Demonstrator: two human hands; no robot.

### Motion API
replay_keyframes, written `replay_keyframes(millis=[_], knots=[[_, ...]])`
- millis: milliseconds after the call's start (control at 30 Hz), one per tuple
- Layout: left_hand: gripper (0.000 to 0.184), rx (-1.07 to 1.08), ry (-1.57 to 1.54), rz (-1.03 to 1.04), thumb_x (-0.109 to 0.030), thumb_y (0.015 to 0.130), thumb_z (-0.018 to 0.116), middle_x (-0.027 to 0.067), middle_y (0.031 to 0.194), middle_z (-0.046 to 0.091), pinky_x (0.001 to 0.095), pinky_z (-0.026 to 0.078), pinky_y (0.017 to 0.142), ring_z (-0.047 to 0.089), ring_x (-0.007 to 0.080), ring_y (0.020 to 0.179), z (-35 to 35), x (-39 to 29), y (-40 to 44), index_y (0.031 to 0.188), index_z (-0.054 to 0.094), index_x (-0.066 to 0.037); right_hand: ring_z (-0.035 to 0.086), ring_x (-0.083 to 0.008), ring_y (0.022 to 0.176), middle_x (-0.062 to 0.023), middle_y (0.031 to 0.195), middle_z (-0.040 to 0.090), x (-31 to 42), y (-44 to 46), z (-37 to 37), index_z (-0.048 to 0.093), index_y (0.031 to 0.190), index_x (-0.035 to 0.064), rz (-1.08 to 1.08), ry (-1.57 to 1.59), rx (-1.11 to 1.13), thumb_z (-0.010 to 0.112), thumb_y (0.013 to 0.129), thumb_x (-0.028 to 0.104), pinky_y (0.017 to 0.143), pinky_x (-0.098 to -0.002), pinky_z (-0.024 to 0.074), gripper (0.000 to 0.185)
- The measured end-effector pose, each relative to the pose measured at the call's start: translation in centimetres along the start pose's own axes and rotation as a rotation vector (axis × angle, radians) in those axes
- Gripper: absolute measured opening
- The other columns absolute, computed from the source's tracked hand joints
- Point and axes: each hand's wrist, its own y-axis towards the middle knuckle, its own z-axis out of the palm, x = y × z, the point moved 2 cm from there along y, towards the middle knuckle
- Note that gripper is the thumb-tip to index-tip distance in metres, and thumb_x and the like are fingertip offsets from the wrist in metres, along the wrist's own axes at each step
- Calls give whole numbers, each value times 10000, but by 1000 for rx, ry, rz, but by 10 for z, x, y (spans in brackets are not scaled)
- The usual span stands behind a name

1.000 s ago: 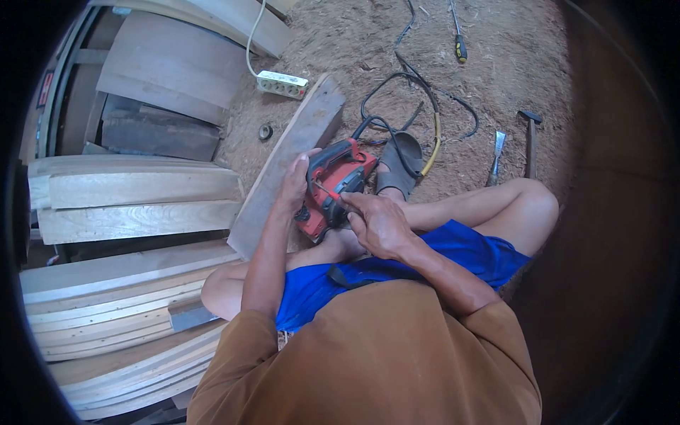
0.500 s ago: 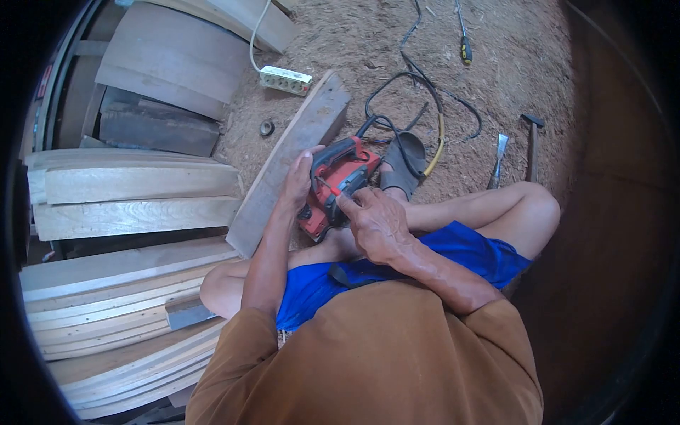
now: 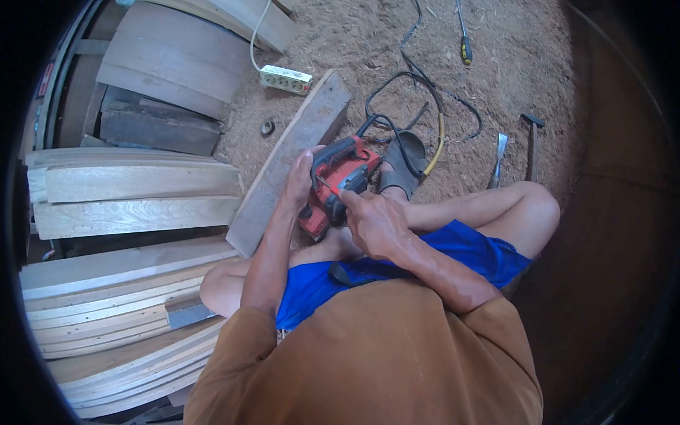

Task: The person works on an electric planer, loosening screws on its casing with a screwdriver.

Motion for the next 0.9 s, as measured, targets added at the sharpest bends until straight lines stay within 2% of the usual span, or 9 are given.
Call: replay_keyframes(millis=[133, 333, 533, 633, 700, 767, 833, 867, 900], knots=[[562, -2, 33, -12, -392, 1152, 361, 157, 1281, 694, 354, 455, 1112, 631, 220, 1213, -1, 0, 2, 1403, 615, 42, 724, -446, 796, -242, 896, 718, -4, 6, 2, 643, 1237, 41, -4, 48, 51, 639, 882, 90, 710, -571, 549, 358], [558, -27, 14, -13, -360, 1148, 350, 175, 1287, 695, 358, 456, 1117, 636, 232, 1219, 2, -3, 1, 1399, 611, 64, 736, -436, 839, -287, 890, 727, 4, 6, 0, 618, 1272, 10, -54, -173, 187, 611, 919, 103, 707, -580, 545, 365], [560, -29, 38, -25, -352, 1144, 352, 180, 1310, 685, 357, 454, 1122, 634, 239, 1231, 1, -4, -2, 1404, 601, 77, 747, -373, 841, -281, 1022, 741, -16, 17, 4, 693, 1173, -40, 64, 327, 23, 688, 913, 88, 745, -460, 558, 289], [565, -23, 18, -13, -362, 1145, 358, 177, 1317, 682, 360, 449, 1128, 629, 239, 1240, 3, -5, 1, 1414, 594, 74, 732, -276, 838, -212, 988, 744, -20, 16, 5, 696, 1168, -48, 65, 379, 12, 677, 961, 101, 770, -413, 557, 256], [569, -23, -29, -24, -370, 1146, 360, 174, 1324, 680, 366, 440, 1140, 623, 240, 1250, 3, -5, -1, 1421, 591, 71, 702, -228, 848, -146, 970, 729, -30, 19, 11, 701, 1175, -44, 250, 554, 117, 656, 981, 103, 789, -393, 556, 248], [569, 26, 4, 23, -390, 1149, 372, 152, 1285, 691, 350, 471, 1088, 633, 212, 1190, -1, -7, -1, 1430, 595, 51, 705, -258, 903, -161, 999, 732, -37, 22, 11, 701, 1195, -38, 379, 638, 204, 655, 990, 135, 836, -401, 558, 272], [569, 37, -6, 20, -410, 1151, 385, 122, 1224, 703, 326, 504, 998, 638, 175, 1091, -3, -9, -3, 1441, 597, 30, 743, -367, 1003, -256, 1074, 754, -32, 27, -7, 696, 1228, -27, 446, 618, 270, 671, 988, 198, 913, -437, 561, 330], [569, 27, -31, -8, -421, 1151, 392, 103, 1182, 709, 310, 520, 935, 638, 151, 1023, -1, -9, -3, 1447, 598, 18, 747, -394, 947, -243, 1032, 763, -31, 22, -11, 697, 1251, 13, 201, 463, 173, 661, 981, 191, 873, -471, 563, 326], [569, 18, -58, -36, -431, 1151, 399, 84, 1141, 716, 293, 537, 872, 638, 128, 955, 0, -11, -4, 1453, 599, 7, 745, -407, 950, -239, 1035, 764, -28, 16, -11, 700, 1250, 22, 150, 368, 143, 657, 976, 186, 869, -482, 564, 322]])
